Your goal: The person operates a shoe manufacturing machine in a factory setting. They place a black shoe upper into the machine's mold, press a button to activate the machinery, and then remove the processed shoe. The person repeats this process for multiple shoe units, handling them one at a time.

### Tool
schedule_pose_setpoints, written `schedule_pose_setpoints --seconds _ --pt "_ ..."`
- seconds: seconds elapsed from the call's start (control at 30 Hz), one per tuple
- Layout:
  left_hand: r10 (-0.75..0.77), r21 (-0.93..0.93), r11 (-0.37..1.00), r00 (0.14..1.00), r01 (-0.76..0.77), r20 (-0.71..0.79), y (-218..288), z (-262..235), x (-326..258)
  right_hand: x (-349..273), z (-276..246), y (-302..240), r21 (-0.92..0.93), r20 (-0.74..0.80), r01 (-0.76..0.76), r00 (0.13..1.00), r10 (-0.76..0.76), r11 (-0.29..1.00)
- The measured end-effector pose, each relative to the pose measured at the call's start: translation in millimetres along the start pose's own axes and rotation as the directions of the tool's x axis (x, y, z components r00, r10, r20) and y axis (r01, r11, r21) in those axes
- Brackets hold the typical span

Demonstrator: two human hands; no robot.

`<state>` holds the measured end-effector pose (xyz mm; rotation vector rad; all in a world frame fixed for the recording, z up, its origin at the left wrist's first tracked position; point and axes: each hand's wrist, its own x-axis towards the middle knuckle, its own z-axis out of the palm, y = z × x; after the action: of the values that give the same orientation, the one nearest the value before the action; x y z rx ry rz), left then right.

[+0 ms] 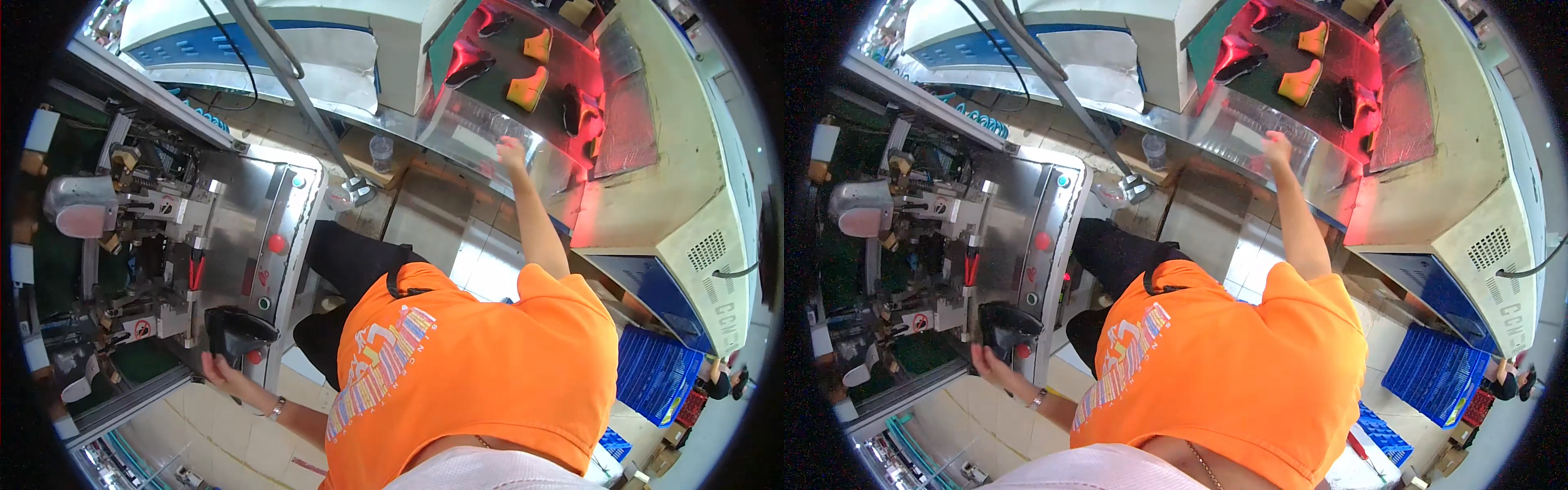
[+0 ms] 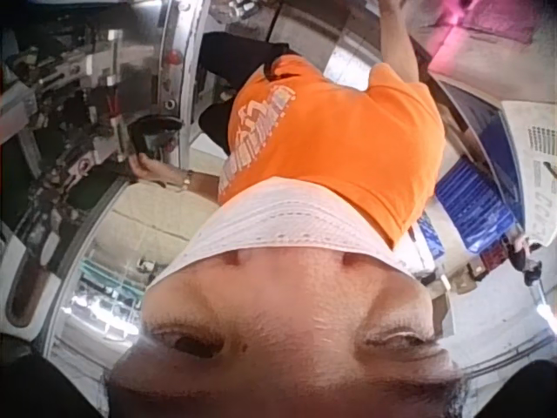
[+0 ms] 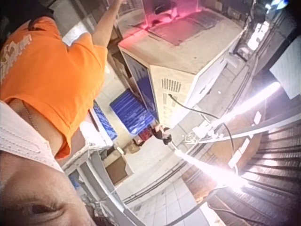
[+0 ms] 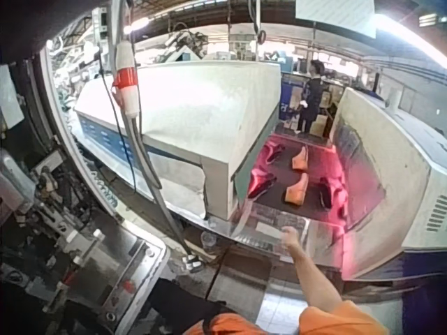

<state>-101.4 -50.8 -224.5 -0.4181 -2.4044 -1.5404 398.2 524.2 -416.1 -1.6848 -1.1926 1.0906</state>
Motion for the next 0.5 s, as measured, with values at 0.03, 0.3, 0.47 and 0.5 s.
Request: schedule_pose_setpoints --seconds 0.03,0.3,0.47,0.5 --pt "-0.022 -0.046 0.999 0.998 0.019 -0.054 -26 4 -4 -10 17 -6 -0.014 0.021 0.012 1.0 -0.012 1.0" --pt "-0.295 -0.229 0.947 0.897 0.227 -0.329 -53 26 -52 -115 134 -149 0.168 0.375 0.397 0.821 -0.431 0.902" --pt "-0.636 -0.719 0.651 0.691 0.241 -0.344 -11 32 -45 -260 218 -218 0.352 0.787 0.244 0.445 -0.427 0.903" --pt "-0.681 -0.738 0.618 0.653 0.27 -0.332 -6 29 -46 -290 233 -223 0.295 0.87 0.25 0.329 -0.368 0.922"
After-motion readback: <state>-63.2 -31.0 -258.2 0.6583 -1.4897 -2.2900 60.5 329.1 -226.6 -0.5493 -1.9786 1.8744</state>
